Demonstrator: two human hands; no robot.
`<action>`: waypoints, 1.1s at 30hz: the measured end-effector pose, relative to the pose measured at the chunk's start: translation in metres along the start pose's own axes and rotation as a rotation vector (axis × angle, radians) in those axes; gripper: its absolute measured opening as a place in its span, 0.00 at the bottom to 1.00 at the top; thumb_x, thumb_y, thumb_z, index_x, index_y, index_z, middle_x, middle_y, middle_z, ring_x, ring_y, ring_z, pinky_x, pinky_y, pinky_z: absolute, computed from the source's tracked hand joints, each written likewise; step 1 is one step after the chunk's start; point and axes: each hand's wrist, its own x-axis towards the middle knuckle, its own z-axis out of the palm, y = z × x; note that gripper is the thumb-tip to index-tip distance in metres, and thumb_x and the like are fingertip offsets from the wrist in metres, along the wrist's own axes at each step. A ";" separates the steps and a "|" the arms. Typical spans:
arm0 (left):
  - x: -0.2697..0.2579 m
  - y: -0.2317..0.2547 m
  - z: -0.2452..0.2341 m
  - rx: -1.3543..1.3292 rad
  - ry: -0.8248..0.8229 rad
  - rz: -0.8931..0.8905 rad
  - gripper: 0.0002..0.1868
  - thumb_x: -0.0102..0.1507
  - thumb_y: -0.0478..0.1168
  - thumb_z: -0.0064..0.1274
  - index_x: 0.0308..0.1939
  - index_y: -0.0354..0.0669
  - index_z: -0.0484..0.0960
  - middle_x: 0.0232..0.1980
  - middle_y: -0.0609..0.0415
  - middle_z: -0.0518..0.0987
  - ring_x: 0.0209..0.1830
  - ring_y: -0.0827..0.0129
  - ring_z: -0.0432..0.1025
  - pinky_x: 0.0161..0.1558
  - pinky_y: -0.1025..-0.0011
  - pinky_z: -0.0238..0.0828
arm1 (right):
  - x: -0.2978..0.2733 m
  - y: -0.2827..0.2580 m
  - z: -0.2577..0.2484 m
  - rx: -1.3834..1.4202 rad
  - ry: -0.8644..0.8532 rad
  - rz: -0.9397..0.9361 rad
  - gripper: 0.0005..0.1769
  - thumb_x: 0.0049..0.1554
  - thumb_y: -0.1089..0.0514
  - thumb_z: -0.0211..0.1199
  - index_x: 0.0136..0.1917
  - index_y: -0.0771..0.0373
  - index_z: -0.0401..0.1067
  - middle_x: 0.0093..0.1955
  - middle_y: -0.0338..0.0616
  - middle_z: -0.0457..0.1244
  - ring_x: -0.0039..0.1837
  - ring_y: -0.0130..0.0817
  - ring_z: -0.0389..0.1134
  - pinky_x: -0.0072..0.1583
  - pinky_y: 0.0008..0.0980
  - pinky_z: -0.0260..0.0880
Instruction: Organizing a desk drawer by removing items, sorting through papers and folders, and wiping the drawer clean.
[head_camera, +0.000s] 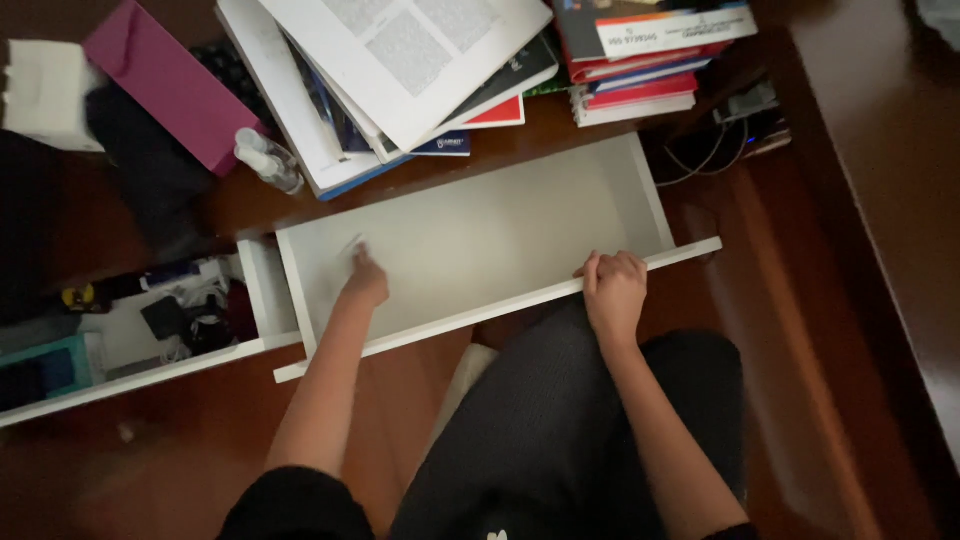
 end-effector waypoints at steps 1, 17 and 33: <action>0.005 -0.006 0.000 0.002 0.009 -0.004 0.29 0.68 0.36 0.38 0.70 0.18 0.65 0.80 0.28 0.55 0.83 0.33 0.33 0.81 0.46 0.31 | 0.000 0.001 0.001 0.002 0.009 -0.003 0.29 0.70 0.61 0.56 0.26 0.55 0.76 0.29 0.41 0.67 0.40 0.38 0.71 0.66 0.38 0.64; 0.008 0.027 -0.024 -0.528 0.160 0.025 0.14 0.56 0.40 0.68 0.40 0.34 0.87 0.39 0.40 0.84 0.42 0.47 0.82 0.42 0.51 0.82 | 0.000 0.010 0.005 -0.004 -0.027 0.010 0.29 0.69 0.60 0.56 0.25 0.53 0.76 0.29 0.38 0.67 0.41 0.35 0.71 0.67 0.36 0.63; -0.064 0.115 -0.158 -0.580 0.309 0.605 0.25 0.73 0.37 0.39 0.76 0.42 0.65 0.79 0.46 0.63 0.78 0.56 0.59 0.78 0.59 0.55 | 0.006 0.009 0.005 0.044 -0.032 0.012 0.29 0.68 0.62 0.55 0.25 0.54 0.75 0.27 0.39 0.67 0.40 0.37 0.70 0.66 0.39 0.64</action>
